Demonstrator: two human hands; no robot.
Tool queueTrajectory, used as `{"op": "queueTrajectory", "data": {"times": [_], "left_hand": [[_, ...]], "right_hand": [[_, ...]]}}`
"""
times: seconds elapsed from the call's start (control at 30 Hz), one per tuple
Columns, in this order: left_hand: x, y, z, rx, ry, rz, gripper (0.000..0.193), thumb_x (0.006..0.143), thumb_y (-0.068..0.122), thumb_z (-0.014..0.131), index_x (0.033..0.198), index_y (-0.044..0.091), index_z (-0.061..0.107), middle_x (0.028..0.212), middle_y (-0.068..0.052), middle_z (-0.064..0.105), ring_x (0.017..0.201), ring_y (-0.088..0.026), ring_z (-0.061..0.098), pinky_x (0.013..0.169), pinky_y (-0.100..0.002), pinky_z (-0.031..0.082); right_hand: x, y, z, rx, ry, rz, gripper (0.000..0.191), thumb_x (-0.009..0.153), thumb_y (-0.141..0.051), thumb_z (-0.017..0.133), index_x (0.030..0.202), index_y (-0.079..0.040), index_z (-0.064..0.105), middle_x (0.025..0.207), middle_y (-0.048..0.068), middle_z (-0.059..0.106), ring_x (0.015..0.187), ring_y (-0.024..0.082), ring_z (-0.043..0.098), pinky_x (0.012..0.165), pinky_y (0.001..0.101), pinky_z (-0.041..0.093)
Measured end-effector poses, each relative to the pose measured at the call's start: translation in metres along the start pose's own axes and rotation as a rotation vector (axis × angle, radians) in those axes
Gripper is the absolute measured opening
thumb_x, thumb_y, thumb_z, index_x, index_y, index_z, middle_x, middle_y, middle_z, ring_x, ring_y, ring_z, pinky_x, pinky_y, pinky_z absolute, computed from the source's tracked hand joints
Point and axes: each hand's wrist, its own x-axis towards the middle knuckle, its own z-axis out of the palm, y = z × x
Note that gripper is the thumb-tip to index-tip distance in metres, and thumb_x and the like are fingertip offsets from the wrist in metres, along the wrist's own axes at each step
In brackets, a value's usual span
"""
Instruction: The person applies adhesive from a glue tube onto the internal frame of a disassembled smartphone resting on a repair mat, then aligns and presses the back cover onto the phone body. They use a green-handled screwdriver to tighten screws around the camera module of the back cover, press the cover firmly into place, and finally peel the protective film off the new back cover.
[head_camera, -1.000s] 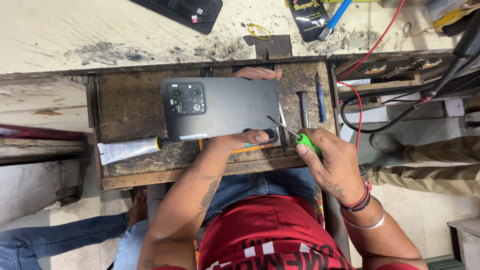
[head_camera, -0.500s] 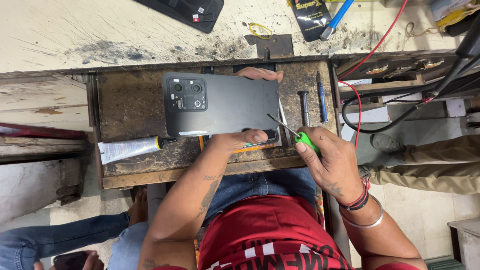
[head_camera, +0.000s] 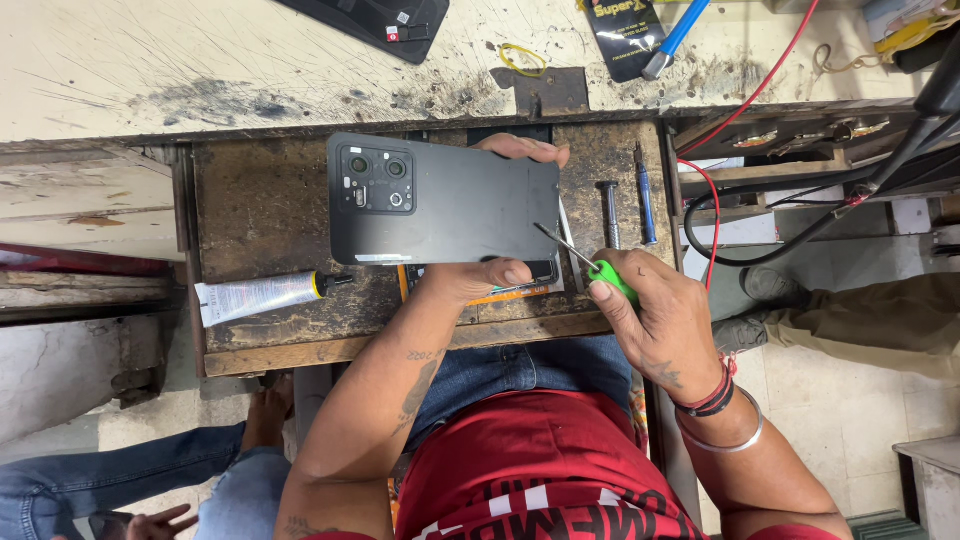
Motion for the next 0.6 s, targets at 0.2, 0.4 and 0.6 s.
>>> {"op": "queueTrajectory", "data": {"times": [0.2,0.4,0.6], "left_hand": [[-0.0016,0.003,-0.0011,0.036,-0.002,-0.039,0.089,0.075,0.049,0.095,0.142,0.006,0.055,0.133,-0.012,0.057,0.129,-0.024,0.057,0.117,-0.047,0.045],[-0.0025,0.0033,-0.0002,-0.017,0.013,-0.069,0.088,0.077,0.049,0.095,0.141,0.006,0.054,0.134,-0.012,0.056,0.134,-0.026,0.057,0.12,-0.047,0.045],[-0.0044,0.0063,-0.0008,-0.029,0.01,-0.093,0.085,0.077,0.048,0.095,0.137,0.004,0.055,0.134,-0.013,0.057,0.131,-0.026,0.055,0.116,-0.046,0.045]], "right_hand": [[0.0016,0.0001,0.0005,-0.002,0.008,-0.009,0.024,0.1,-0.022,0.066,0.112,-0.002,0.07,0.094,0.014,0.07,0.08,0.033,0.07,0.07,0.0375,0.054],[0.0015,0.0005,0.002,-0.008,0.005,-0.001,0.023,0.1,-0.022,0.066,0.112,-0.002,0.07,0.092,0.014,0.07,0.078,0.032,0.07,0.069,0.0375,0.054],[0.0028,0.0011,0.0028,0.001,0.01,-0.015,0.023,0.1,-0.021,0.066,0.113,-0.002,0.069,0.092,0.014,0.069,0.078,0.032,0.07,0.069,0.0373,0.053]]}}
